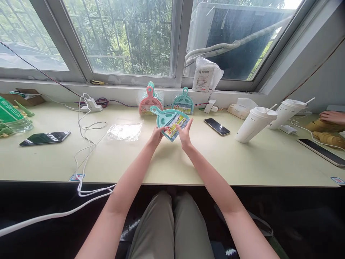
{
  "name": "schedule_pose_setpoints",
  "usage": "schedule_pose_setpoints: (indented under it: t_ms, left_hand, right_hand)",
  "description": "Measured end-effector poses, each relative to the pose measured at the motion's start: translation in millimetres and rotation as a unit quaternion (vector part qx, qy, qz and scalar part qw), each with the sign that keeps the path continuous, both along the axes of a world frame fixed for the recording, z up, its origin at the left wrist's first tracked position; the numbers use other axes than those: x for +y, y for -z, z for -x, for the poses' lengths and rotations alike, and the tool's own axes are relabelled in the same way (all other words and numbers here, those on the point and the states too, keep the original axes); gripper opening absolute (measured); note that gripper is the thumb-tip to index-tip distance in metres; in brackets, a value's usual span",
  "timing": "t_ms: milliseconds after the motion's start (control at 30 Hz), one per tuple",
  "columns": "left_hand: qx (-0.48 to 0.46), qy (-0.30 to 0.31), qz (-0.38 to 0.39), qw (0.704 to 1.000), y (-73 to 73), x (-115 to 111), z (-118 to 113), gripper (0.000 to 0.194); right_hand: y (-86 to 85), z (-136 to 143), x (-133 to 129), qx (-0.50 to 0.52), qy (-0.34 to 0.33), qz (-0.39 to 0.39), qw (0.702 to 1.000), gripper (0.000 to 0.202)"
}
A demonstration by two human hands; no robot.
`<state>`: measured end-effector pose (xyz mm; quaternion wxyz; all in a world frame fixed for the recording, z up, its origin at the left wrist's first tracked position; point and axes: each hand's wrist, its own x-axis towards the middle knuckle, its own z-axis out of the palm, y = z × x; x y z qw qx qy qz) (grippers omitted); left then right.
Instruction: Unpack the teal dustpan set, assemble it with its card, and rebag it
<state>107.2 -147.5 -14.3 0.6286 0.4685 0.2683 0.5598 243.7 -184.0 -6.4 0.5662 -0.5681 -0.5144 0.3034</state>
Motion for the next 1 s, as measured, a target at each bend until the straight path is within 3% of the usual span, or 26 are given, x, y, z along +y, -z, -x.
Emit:
schedule_pose_setpoints:
  t_ms: [100, 200, 367, 467, 600, 867, 933, 1000]
  left_hand:
    - [-0.015, -0.003, -0.002, 1.0, -2.1, 2.7, 6.3, 0.06]
    - [-0.026, -0.01, 0.007, 1.0, -3.5, 5.0, 14.6, 0.065]
    - [-0.013, 0.01, 0.001, 1.0, -2.9, 2.8, 20.1, 0.061]
    - [0.025, 0.031, 0.0, 0.999, -1.4, -0.3, 18.5, 0.057]
    - [0.063, 0.046, -0.008, 0.997, -0.6, -3.2, 17.7, 0.056]
    - [0.099, 0.056, -0.013, 0.993, -8.0, -4.9, 18.4, 0.055]
    - [0.123, 0.014, -0.015, 0.992, -11.9, -4.1, 19.9, 0.047]
    - [0.176, -0.131, -0.029, 0.975, -14.4, -2.6, 24.6, 0.05]
  right_hand:
    - [0.0, -18.6, 5.6, 0.216, -0.099, 0.024, 0.971, 0.096]
    - [2.4, -33.9, 10.7, 0.325, -0.14, 0.053, 0.934, 0.094]
    - [5.8, -33.1, 11.6, 0.299, -0.227, 0.097, 0.922, 0.053]
    - [6.8, -26.4, 9.0, 0.282, -0.225, 0.086, 0.929, 0.035]
    - [7.2, -24.5, 7.6, 0.271, -0.172, 0.089, 0.943, 0.026]
    - [14.2, -27.6, 13.8, 0.282, -0.173, 0.08, 0.94, 0.016]
    - [15.9, -29.8, 15.2, 0.291, -0.174, 0.069, 0.938, 0.016]
    - [16.7, -32.9, 16.0, 0.301, -0.178, 0.05, 0.935, 0.018]
